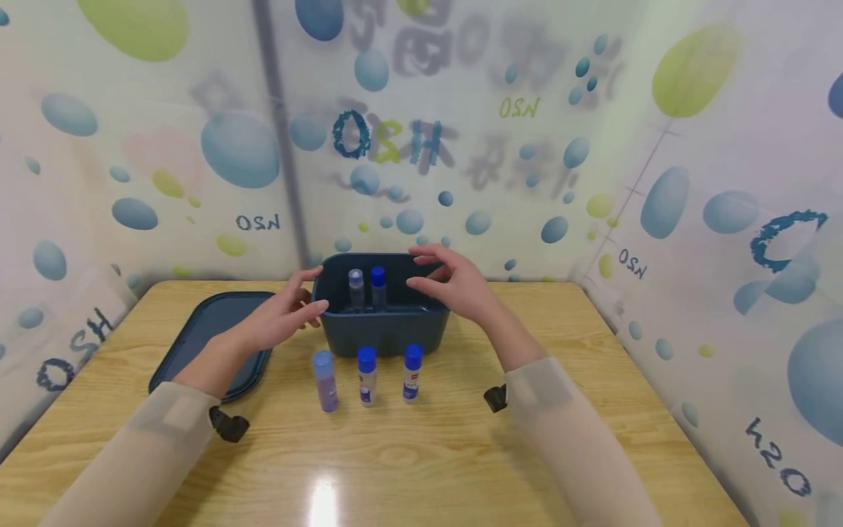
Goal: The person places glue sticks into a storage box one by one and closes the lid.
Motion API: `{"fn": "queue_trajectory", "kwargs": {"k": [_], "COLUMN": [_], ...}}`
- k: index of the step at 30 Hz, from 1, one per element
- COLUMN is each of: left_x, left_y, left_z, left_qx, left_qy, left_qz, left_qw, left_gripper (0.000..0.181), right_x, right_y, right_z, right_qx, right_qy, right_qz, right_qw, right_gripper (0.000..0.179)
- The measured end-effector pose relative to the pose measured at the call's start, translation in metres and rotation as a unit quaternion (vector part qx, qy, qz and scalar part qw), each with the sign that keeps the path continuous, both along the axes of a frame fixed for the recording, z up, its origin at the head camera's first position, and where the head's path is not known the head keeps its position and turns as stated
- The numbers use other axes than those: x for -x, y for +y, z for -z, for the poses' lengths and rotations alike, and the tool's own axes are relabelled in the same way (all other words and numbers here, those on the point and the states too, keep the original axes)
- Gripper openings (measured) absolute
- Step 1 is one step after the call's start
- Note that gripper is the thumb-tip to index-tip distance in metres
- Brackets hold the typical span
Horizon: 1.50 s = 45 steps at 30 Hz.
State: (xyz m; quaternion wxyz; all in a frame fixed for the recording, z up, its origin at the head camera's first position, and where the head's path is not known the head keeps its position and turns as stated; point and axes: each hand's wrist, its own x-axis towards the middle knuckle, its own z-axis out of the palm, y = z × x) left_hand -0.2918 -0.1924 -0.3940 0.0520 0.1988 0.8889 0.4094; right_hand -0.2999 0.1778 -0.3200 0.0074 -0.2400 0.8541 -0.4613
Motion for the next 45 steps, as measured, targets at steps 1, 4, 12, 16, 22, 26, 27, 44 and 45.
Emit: {"fn": "queue_trajectory", "kwargs": {"k": [1, 4, 12, 16, 22, 26, 27, 44, 45], "left_x": [0.0, 0.0, -0.001, -0.001, -0.001, 0.0, 0.0, 0.001, 0.001], "left_y": [0.0, 0.0, 0.0, 0.001, 0.001, 0.001, 0.001, 0.002, 0.002], "left_z": [0.0, 0.0, -0.002, -0.002, -0.001, -0.001, -0.001, 0.0, 0.0], "left_qx": [0.0, -0.001, -0.004, -0.006, -0.003, -0.004, -0.003, -0.003, -0.001], "left_qy": [0.0, 0.0, -0.004, -0.004, -0.004, -0.002, 0.0, -0.001, 0.0], "left_qz": [0.0, 0.001, -0.001, 0.001, 0.0, 0.003, 0.005, -0.002, 0.0], "left_qw": [1.0, 1.0, 1.0, 1.0, 1.0, 1.0, 1.0, 1.0, 1.0], "left_gripper": [0.083, 0.083, 0.083, 0.083, 0.082, 0.082, 0.082, 0.083, 0.083], "right_x": [-0.002, -0.009, -0.029, -0.04, -0.051, -0.057, -0.059, -0.081, -0.081], "right_y": [0.003, 0.011, 0.029, 0.037, 0.047, 0.052, 0.052, 0.045, 0.043], "right_z": [0.0, 0.001, 0.002, 0.007, 0.02, 0.03, 0.032, 0.051, 0.052], "right_qx": [-0.001, -0.008, -0.004, -0.016, -0.026, -0.02, -0.02, -0.038, -0.039], "right_qy": [0.001, 0.002, 0.001, 0.004, -0.007, -0.012, -0.014, -0.058, -0.059], "right_qz": [0.001, 0.005, 0.003, 0.005, 0.006, -0.004, -0.007, -0.062, -0.067], "right_qw": [1.0, 1.0, 1.0, 0.9999, 0.9996, 0.9997, 0.9997, 0.9956, 0.9953], "right_gripper": [0.056, 0.056, 0.052, 0.052, 0.051, 0.05, 0.05, 0.049, 0.049]}}
